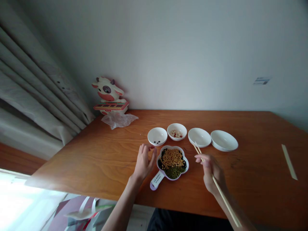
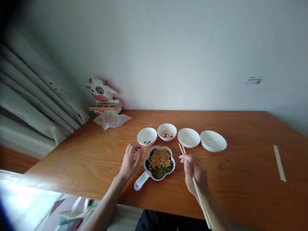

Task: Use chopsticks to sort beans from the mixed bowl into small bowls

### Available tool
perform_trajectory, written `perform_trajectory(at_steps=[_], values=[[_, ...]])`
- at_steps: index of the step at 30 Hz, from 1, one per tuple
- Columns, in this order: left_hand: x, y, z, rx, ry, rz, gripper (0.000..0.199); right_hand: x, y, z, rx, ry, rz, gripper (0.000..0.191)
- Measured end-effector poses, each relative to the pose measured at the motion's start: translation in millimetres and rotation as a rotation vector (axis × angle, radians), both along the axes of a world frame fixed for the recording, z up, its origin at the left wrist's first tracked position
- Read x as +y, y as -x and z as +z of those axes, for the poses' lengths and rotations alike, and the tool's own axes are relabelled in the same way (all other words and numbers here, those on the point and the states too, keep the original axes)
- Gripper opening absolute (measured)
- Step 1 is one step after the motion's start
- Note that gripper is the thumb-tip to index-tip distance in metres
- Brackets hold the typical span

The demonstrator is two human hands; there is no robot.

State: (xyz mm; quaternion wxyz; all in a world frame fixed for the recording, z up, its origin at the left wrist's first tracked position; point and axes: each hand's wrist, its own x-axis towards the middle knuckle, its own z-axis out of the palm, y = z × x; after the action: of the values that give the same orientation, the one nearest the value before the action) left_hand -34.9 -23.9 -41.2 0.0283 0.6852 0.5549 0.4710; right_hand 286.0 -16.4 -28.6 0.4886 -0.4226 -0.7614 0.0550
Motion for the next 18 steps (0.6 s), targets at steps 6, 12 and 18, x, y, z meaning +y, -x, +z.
perform_trajectory(at_steps=[6, 12, 18], values=[[-23.4, 1.6, -14.7, 0.051, -0.03, -0.181, 0.013, 47.9, -0.7, 31.5, -0.225, -0.134, 0.03, 0.036], [-20.9, 2.0, -22.3, 0.011, 0.097, -0.153, 0.01, 94.0, 32.2, 51.7, -0.577, -0.041, 0.186, 0.031], [-25.4, -2.9, -20.5, 0.004, 0.135, -0.188, 0.011, 130.0, 59.8, 55.6, -0.84, 0.087, 0.263, 0.008]])
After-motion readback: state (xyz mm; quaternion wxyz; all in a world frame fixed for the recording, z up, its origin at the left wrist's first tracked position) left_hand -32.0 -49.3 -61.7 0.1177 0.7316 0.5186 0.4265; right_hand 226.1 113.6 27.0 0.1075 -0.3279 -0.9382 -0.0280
